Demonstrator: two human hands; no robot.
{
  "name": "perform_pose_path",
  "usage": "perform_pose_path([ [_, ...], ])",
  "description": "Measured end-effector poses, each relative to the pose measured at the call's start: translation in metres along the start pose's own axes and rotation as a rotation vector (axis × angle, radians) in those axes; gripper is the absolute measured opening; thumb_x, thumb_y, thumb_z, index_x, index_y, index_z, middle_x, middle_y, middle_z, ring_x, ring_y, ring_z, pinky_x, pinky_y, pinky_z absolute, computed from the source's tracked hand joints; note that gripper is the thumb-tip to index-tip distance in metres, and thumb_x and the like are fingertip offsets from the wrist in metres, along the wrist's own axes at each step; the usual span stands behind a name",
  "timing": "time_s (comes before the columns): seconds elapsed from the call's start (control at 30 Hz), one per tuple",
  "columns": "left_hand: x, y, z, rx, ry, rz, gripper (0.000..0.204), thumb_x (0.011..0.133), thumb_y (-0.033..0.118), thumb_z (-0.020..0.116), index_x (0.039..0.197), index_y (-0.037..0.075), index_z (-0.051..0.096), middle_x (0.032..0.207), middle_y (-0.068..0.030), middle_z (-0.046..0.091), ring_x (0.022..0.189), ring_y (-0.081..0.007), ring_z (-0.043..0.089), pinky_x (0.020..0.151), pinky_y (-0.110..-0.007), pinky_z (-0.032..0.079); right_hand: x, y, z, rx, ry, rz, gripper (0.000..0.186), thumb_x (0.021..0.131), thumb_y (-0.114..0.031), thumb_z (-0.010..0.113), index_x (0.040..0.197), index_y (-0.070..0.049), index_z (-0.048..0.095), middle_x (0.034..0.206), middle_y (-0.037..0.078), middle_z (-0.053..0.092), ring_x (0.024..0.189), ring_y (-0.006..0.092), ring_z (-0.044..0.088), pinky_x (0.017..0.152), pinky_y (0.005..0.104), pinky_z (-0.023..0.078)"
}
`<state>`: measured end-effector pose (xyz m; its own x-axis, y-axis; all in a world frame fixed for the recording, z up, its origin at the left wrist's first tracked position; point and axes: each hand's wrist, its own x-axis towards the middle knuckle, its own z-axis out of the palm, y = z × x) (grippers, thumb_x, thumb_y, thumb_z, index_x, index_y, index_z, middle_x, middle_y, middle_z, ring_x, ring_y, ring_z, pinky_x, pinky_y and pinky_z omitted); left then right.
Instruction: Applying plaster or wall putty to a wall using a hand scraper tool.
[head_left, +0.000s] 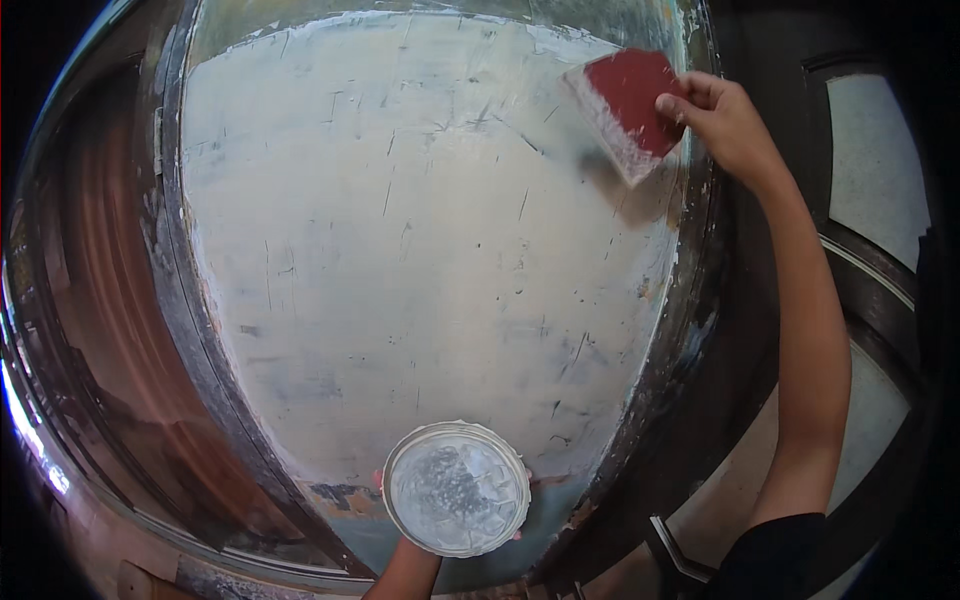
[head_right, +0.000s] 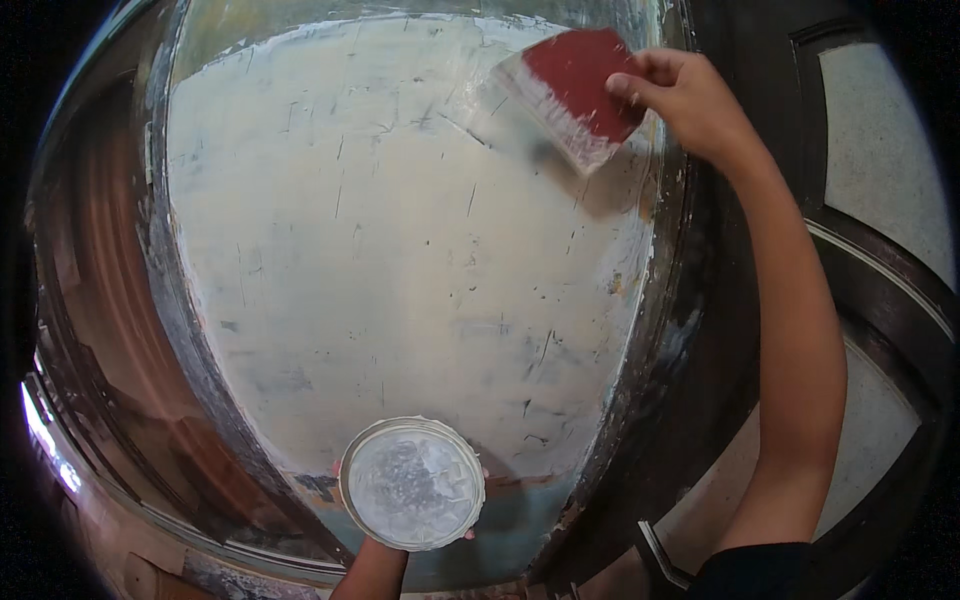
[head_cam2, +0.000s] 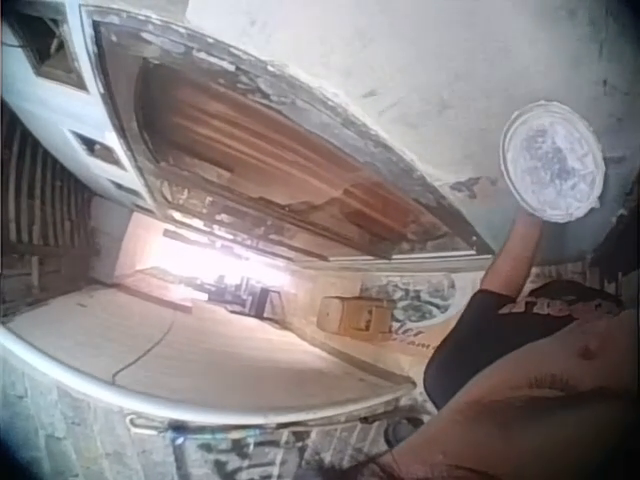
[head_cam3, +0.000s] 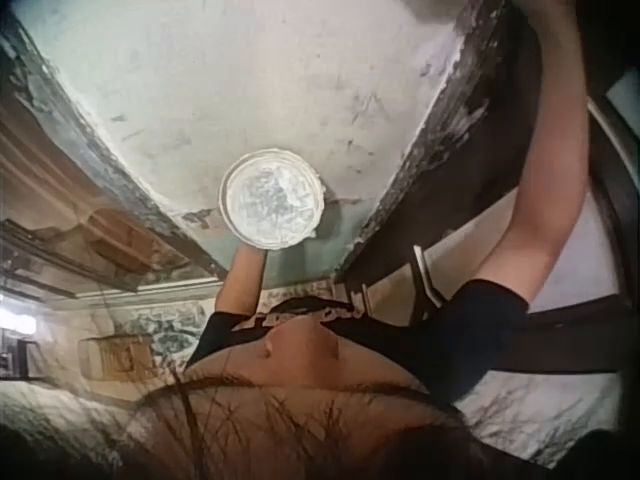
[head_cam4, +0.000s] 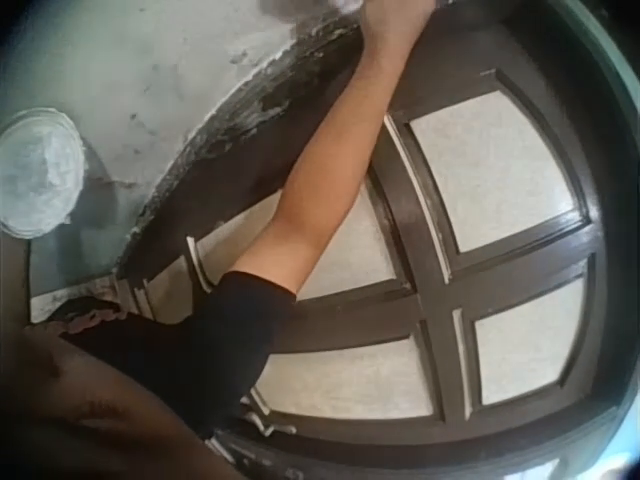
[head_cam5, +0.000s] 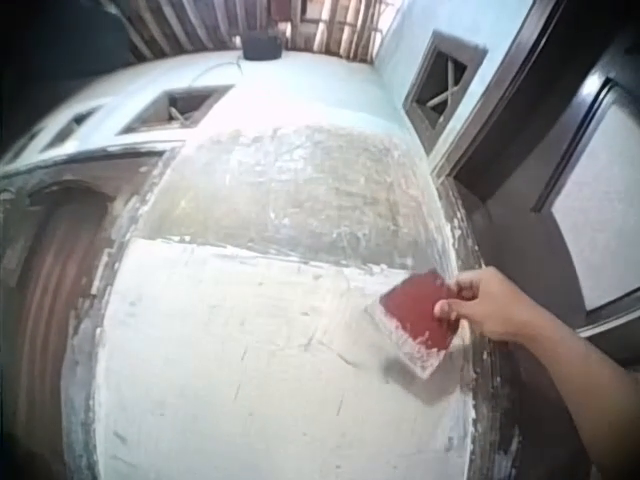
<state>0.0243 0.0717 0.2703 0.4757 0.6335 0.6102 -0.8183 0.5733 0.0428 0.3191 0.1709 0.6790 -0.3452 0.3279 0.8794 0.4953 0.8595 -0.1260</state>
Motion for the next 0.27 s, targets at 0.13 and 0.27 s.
perform_pose_path([
  [0.13, -0.004, 0.010, -0.011, 0.136, 0.013, 0.000, 0.127, 0.063, 0.088, 0.070, 0.159, 0.016, 0.029, 0.159, -0.0322, 0.027, 0.146, -0.0570, 0.025, 0.093, -0.086, 0.039, -0.032, -0.040, 0.076, -0.118, -0.263, 0.002, 0.028, 0.086, -0.024, 0.082, 0.095, 0.001, 0.072, 0.080, 0.011, 0.071, 0.072, 0.0183, 0.063, 0.069, 0.0343, 0.049],
  [0.27, -0.005, 0.017, -0.025, 0.218, 0.034, -0.051, 0.127, 0.063, 0.088, 0.070, 0.160, 0.016, 0.028, 0.160, -0.0313, 0.026, 0.146, -0.0570, 0.024, 0.093, -0.086, 0.039, -0.014, -0.031, 0.079, -0.373, -0.119, -0.038, 0.032, 0.085, -0.026, 0.082, 0.102, -0.001, 0.074, 0.084, 0.016, 0.072, 0.078, 0.0255, 0.069, 0.077, 0.0355, 0.053],
])
